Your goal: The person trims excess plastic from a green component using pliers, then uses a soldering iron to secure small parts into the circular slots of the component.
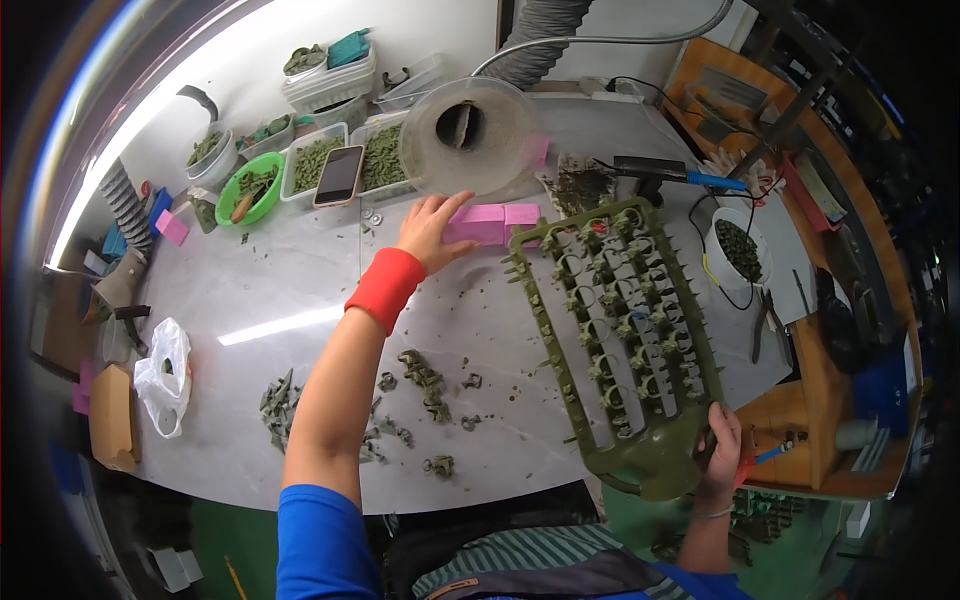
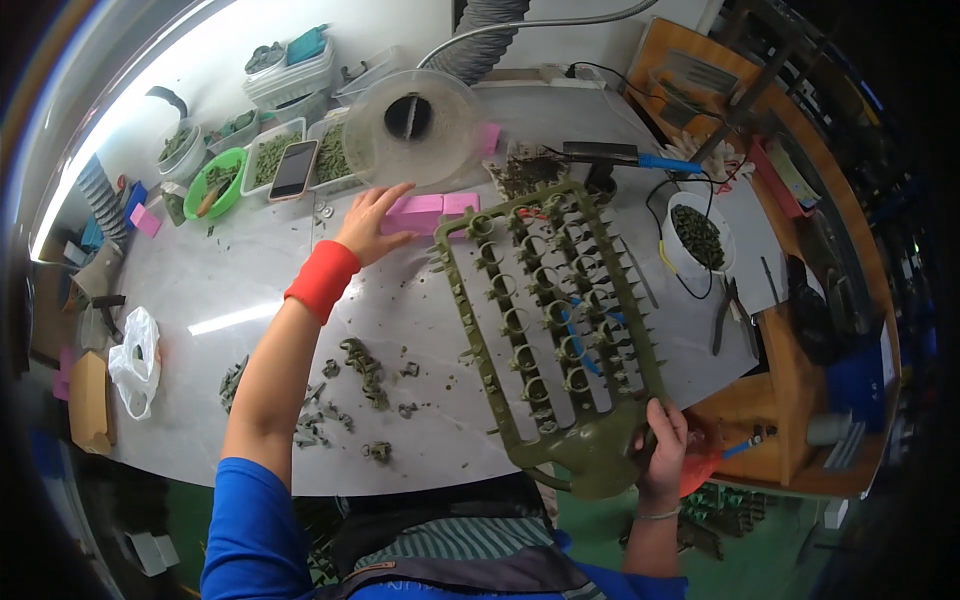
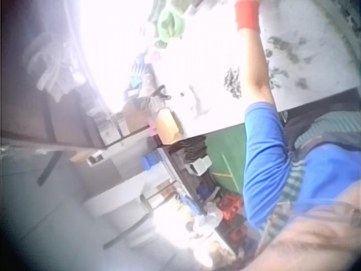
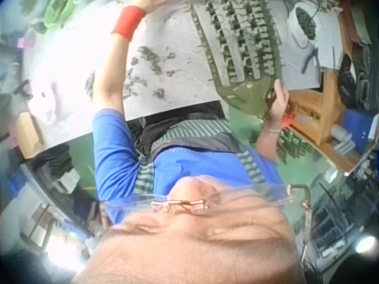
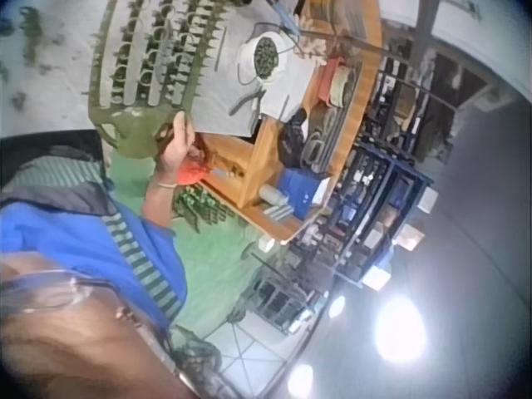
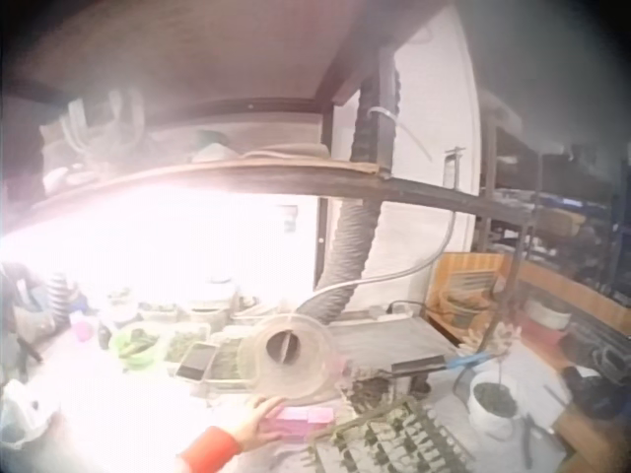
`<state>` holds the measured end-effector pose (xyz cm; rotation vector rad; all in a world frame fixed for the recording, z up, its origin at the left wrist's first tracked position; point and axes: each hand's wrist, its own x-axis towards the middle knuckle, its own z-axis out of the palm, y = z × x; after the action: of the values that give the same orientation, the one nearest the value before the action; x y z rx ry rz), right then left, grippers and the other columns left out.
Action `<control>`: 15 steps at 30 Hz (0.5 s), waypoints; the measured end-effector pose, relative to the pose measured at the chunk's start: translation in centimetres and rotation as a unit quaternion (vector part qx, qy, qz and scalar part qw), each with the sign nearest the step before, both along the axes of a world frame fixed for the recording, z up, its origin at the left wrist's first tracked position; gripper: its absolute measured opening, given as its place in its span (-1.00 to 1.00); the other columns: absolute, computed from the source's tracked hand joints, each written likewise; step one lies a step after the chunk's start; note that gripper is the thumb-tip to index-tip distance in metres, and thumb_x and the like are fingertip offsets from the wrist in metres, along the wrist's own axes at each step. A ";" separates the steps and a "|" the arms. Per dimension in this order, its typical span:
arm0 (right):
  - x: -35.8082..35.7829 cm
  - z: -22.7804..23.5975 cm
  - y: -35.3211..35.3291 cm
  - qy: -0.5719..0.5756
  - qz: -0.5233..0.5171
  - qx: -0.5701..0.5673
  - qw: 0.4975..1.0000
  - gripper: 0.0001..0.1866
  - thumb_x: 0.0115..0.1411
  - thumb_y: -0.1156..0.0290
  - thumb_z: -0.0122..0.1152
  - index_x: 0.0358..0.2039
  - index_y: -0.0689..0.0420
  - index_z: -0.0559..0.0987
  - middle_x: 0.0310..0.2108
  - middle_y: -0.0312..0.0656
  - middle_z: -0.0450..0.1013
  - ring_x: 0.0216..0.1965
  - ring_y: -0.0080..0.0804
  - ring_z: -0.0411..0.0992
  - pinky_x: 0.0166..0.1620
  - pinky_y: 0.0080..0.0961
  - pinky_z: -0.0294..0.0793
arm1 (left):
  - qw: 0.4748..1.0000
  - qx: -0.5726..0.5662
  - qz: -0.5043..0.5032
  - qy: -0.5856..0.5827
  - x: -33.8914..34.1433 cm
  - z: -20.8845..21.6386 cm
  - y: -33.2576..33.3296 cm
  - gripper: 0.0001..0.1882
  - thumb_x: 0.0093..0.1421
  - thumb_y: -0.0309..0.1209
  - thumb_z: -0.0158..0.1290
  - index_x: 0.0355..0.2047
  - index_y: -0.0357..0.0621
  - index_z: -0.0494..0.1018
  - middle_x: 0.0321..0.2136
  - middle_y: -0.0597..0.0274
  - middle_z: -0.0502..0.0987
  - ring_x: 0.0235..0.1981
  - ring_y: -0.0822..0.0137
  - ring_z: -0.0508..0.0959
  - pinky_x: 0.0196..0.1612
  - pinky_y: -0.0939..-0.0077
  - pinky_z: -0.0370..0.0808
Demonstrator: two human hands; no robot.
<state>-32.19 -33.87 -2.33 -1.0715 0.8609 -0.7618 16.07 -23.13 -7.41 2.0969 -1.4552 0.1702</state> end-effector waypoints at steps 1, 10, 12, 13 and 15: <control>0.3 0.2 0.2 -0.004 0.008 0.009 1.000 -0.79 0.32 0.32 0.10 -0.20 0.20 0.56 -0.45 -0.35 0.46 -0.55 -0.66 0.29 -0.47 -0.69 0.25 | 1.000 -0.001 -0.003 0.001 0.4 -0.5 -0.7 -0.31 0.04 -0.24 0.28 0.20 0.08 0.32 0.01 -0.04 0.41 0.07 -0.11 0.35 0.12 0.11 0.34; 1.8 -0.1 0.2 0.029 0.012 0.027 0.999 -0.76 0.32 0.31 0.08 -0.19 0.23 0.56 -0.41 -0.32 0.49 -0.53 -0.66 0.32 -0.47 -0.72 0.27 | 0.994 -0.030 0.081 0.074 -2.8 -1.7 -2.6 -0.58 0.05 -0.29 0.26 -0.05 0.05 0.50 -0.25 0.00 0.50 -0.19 -0.10 0.46 -0.08 0.13 0.43; 2.0 -0.3 0.1 0.019 0.031 0.034 0.999 -0.76 0.32 0.32 0.08 -0.19 0.23 0.56 -0.40 -0.32 0.49 -0.53 -0.65 0.33 -0.47 -0.71 0.28 | 0.992 0.006 0.055 0.111 -3.0 -1.5 -2.4 -0.54 0.03 -0.34 0.27 -0.02 0.05 0.47 -0.22 -0.03 0.47 -0.17 -0.14 0.44 -0.06 0.12 0.43; 2.1 -0.4 0.0 0.008 0.049 0.039 0.998 -0.77 0.32 0.32 0.08 -0.19 0.23 0.56 -0.40 -0.31 0.49 -0.53 -0.64 0.33 -0.46 -0.71 0.28 | 0.992 0.007 0.055 0.111 -2.9 -1.5 -2.3 -0.54 0.03 -0.34 0.27 -0.02 0.05 0.47 -0.22 -0.03 0.47 -0.17 -0.14 0.44 -0.06 0.12 0.43; 2.4 -0.9 0.1 -0.002 0.059 0.048 0.997 -0.77 0.32 0.33 0.08 -0.19 0.23 0.56 -0.39 -0.31 0.49 -0.53 -0.64 0.33 -0.46 -0.70 0.28 | 0.987 0.010 0.007 0.161 -2.3 -1.4 -1.6 -0.34 0.01 -0.44 0.27 0.16 0.11 0.34 -0.06 -0.10 0.42 -0.01 -0.14 0.41 0.07 0.13 0.41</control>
<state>-29.75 -33.75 -3.22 -1.0254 0.8149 -0.6188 13.82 -24.70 -8.82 2.0373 -1.2515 -0.1724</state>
